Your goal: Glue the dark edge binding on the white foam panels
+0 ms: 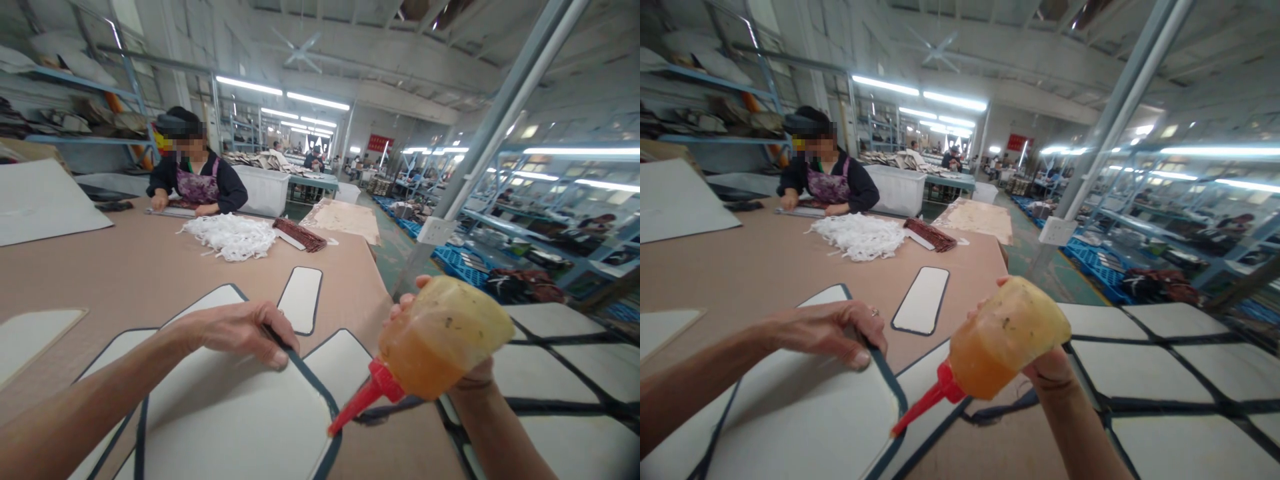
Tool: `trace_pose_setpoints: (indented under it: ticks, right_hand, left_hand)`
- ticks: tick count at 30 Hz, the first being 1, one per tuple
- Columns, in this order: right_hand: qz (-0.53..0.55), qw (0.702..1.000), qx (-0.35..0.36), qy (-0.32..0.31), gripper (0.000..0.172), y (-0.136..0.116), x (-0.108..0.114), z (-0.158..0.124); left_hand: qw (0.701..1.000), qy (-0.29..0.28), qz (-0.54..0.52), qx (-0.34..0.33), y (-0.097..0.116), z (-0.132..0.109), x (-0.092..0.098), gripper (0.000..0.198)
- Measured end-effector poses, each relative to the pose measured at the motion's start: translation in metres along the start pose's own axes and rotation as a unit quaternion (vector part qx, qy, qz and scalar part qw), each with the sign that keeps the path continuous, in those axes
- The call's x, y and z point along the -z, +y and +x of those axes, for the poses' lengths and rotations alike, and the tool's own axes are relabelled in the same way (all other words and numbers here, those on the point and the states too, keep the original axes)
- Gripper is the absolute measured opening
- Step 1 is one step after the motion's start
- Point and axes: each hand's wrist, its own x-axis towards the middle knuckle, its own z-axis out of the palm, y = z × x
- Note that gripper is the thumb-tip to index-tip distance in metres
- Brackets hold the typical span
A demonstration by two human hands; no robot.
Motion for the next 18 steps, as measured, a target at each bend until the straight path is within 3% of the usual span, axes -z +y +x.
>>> trace_pose_setpoints:
  ticks: [6,11,18]
  right_hand:
    - [-0.024,0.997,0.043,0.062,0.041,0.002,0.007,-0.011]
    - [-0.053,0.995,0.051,0.069,0.055,0.01,0.028,-0.02]
    - [-0.041,0.995,0.059,0.072,0.052,0.015,0.036,-0.032]
  left_hand:
    - [0.998,0.069,-0.006,-0.007,-0.017,-0.006,0.003,0.034]
    - [0.992,0.126,-0.014,0.012,-0.026,-0.01,-0.001,0.038]
    - [0.985,0.171,0.001,0.023,-0.031,-0.016,-0.004,0.038]
